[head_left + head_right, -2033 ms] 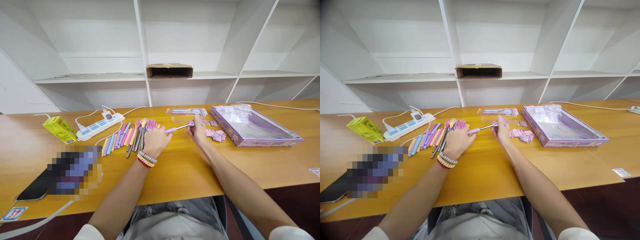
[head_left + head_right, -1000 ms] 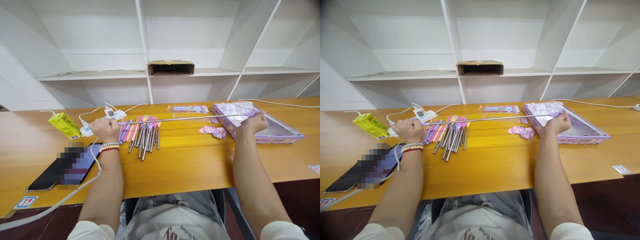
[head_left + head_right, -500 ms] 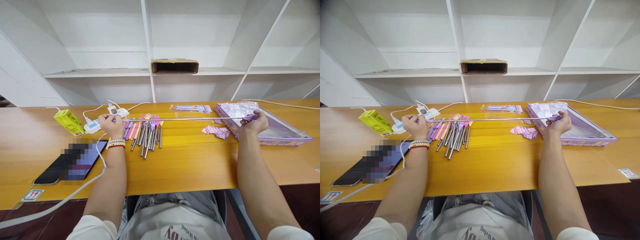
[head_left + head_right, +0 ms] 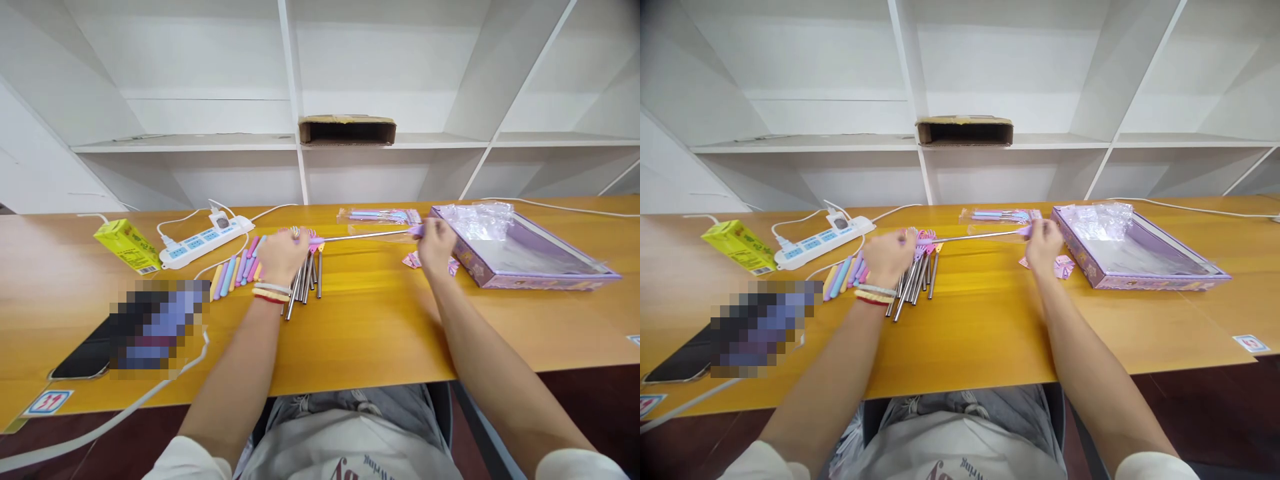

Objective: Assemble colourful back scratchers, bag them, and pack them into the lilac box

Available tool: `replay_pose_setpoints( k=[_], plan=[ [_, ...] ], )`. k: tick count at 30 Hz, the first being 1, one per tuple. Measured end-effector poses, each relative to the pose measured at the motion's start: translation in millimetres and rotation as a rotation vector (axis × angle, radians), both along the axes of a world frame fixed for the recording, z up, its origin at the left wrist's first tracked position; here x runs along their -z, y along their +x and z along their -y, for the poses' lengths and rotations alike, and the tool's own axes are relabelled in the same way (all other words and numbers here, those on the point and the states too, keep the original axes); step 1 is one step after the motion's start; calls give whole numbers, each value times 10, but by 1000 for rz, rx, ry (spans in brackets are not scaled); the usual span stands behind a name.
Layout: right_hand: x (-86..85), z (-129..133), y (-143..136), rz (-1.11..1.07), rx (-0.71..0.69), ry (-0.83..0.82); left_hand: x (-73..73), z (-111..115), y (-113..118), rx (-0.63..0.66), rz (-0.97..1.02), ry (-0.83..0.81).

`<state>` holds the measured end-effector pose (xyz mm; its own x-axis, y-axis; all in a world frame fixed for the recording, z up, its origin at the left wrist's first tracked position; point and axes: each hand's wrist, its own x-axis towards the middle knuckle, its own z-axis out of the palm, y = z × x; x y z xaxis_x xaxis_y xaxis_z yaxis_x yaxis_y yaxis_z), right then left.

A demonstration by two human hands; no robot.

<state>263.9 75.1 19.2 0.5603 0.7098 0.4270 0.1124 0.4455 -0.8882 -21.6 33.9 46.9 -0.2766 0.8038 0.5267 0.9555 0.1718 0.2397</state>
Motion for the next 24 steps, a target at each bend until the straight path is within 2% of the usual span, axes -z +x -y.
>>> replay_pose_setpoints(
  k=[3, 5, 8, 13, 15, 18, 20, 24],
  plan=[
    [18, 201, -473, 187, -85, 54, 15, 129, 460, 196, -70, -174],
    [45, 269, -582, 211, -115, 73, 36, 196, 599, 260, -87, -245],
    [91, 238, -522, 113, -228, 39, 64, 248, 632, 316, -117, -282],
    [150, 121, -410, -290, -513, -60, 140, 275, 683, 444, -138, -301],
    [182, 137, -457, -331, -640, -122, 195, 279, 732, 470, -135, -305],
    [243, 192, -578, -274, -829, -229, 276, 274, 776, 501, -142, -277],
    [274, 214, -643, -248, -861, -255, 315, 264, 779, 535, -157, -236],
    [251, 223, -671, -292, -816, -217, 358, 250, 774, 589, -93, -208]
  ],
)
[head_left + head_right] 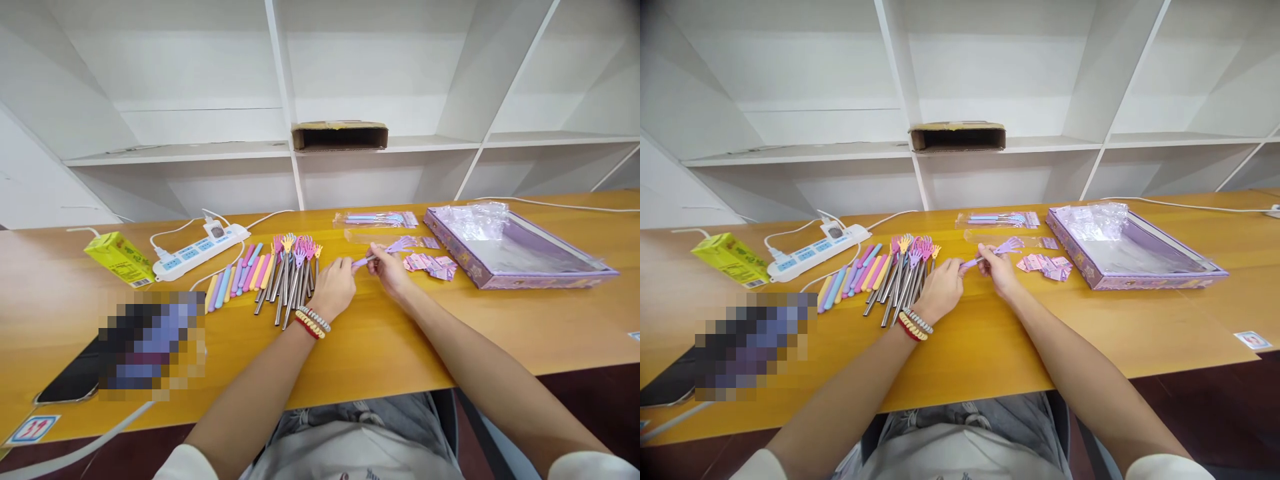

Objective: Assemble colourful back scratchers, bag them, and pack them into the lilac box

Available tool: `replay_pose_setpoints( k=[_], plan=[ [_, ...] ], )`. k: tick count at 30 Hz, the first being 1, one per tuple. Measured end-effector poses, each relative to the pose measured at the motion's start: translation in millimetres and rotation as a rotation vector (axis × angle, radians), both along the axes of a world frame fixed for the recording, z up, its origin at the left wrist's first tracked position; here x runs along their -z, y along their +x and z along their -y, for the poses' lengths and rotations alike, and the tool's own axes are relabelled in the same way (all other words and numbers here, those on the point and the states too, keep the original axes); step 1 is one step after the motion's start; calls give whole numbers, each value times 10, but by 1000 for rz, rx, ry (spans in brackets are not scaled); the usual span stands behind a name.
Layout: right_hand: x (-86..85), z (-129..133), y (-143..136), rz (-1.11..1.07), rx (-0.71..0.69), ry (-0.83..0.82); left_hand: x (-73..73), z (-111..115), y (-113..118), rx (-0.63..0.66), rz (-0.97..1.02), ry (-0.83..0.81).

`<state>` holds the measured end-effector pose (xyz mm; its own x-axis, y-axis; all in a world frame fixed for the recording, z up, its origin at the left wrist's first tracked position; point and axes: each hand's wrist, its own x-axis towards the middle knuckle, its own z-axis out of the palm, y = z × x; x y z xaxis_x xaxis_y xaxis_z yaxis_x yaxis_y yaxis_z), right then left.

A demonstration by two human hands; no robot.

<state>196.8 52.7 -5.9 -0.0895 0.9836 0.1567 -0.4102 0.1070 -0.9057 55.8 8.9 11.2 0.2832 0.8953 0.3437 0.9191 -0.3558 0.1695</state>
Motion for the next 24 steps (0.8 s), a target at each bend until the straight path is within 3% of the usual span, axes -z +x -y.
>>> replay_pose_setpoints(
  k=[9, 14, 20, 24],
  plan=[
    [-241, 140, -18, -410, -69, -54, 159, 53, 171, 43, 109, -61],
    [-240, 136, -5, -409, -89, -65, 221, 42, 210, 115, 183, -4],
    [-228, 135, -35, -437, -56, -104, 249, 27, 217, 171, 219, -77],
    [-281, 179, -66, -370, 49, -78, 196, 58, 253, 93, 112, -140]
  ],
)
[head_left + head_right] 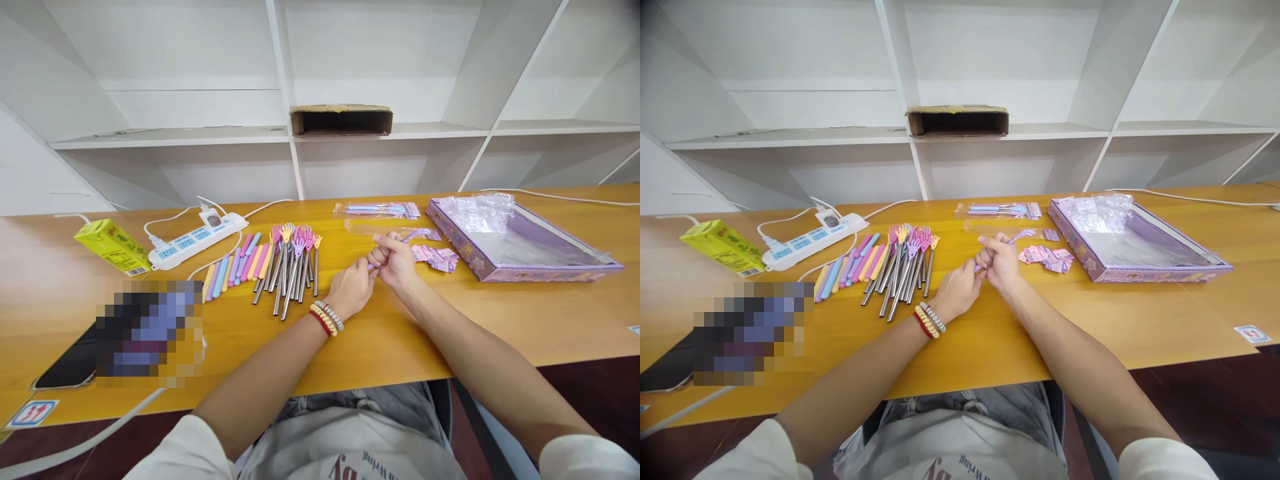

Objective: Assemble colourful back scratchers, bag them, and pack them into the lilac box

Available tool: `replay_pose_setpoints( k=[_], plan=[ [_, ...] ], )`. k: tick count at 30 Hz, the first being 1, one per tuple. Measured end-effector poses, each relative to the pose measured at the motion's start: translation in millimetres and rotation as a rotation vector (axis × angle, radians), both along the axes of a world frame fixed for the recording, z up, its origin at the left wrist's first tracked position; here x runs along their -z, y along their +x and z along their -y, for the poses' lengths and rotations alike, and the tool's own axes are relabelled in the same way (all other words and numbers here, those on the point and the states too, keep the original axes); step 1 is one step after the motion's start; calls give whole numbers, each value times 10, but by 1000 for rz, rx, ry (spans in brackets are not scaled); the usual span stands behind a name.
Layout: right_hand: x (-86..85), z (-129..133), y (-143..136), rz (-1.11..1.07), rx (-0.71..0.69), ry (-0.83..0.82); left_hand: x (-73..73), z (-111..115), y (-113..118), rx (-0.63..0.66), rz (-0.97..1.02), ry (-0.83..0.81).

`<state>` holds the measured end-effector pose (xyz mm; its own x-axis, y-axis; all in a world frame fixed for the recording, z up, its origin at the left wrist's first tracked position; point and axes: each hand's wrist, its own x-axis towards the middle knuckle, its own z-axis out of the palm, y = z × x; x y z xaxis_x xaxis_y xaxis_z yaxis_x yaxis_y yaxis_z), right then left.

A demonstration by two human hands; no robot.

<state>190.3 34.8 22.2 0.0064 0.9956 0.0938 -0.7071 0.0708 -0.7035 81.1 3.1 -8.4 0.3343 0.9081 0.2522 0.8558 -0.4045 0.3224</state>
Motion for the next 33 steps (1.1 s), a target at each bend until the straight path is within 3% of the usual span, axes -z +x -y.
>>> replay_pose_setpoints(
  k=[4, 9, 14, 17, 19, 23, 26, 33],
  plan=[
    [-82, 68, -47, 46, 92, 24, -84, 13, 57, -67, -75, -24],
    [-197, 79, -24, 92, 136, 63, -133, -13, 35, -102, -2, -35],
    [-283, -134, 560, 24, 303, 56, -142, -108, -218, -55, 66, -220],
    [-270, -288, 988, -104, 426, -16, -161, -165, -334, -115, 62, -167],
    [-233, -346, 1118, -154, 460, -48, -164, -177, -342, -151, 53, -103],
    [-147, -321, 921, 5, 259, -83, -120, -149, -266, -112, 40, 5],
    [-112, -245, 637, 214, 111, 11, -67, -145, -250, -35, 28, 70],
    [-21, -196, 458, 448, 72, 243, -13, -221, -311, -8, 26, 80]
  ],
)
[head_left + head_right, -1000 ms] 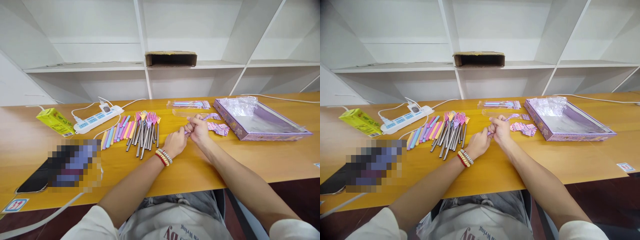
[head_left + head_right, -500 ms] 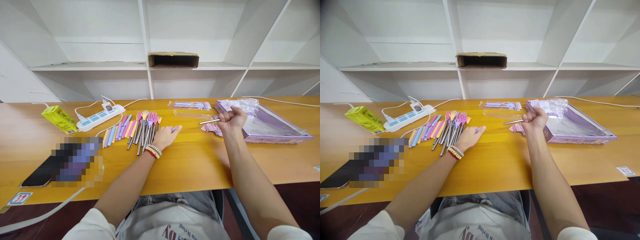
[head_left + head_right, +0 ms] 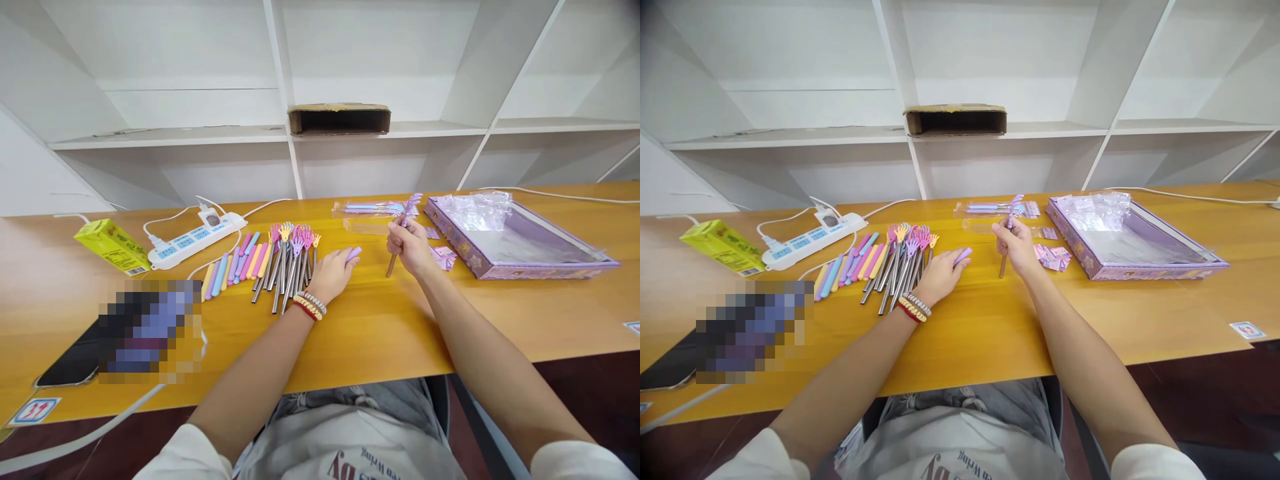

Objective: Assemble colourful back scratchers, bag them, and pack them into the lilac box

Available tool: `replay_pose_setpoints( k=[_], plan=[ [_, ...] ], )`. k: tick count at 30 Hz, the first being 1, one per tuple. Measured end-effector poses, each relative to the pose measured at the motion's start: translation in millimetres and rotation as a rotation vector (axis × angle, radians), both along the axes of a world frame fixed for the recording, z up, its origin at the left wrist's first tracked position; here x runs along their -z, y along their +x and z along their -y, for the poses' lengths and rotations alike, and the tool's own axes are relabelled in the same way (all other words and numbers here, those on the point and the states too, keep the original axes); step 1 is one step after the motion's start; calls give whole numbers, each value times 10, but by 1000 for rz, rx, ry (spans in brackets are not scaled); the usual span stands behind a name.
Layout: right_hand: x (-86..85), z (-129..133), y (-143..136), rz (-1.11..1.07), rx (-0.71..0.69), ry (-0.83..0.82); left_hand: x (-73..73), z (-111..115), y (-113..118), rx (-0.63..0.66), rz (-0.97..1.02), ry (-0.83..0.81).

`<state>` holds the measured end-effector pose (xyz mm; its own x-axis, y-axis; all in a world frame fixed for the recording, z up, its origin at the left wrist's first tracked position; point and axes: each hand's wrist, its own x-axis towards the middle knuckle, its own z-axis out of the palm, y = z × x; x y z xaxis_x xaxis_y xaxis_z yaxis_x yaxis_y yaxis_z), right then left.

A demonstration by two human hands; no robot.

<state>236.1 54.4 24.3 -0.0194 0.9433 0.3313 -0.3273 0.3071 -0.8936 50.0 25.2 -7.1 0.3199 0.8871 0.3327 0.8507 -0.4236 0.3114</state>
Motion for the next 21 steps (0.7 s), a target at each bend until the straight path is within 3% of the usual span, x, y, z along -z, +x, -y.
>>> replay_pose_setpoints(
  k=[6, 10, 15, 21],
  plan=[
    [178, -74, -35, -19, -6, -50, 61, -2, 31, -93, -27, -21],
    [187, -40, -105, -26, -75, -123, 86, -11, 15, -48, -81, 4],
    [199, -25, -134, 49, -11, -95, 77, -14, -11, -68, -138, 24],
    [247, -46, -130, 195, 83, -41, 42, -7, -36, -23, 88, 193]
  ],
)
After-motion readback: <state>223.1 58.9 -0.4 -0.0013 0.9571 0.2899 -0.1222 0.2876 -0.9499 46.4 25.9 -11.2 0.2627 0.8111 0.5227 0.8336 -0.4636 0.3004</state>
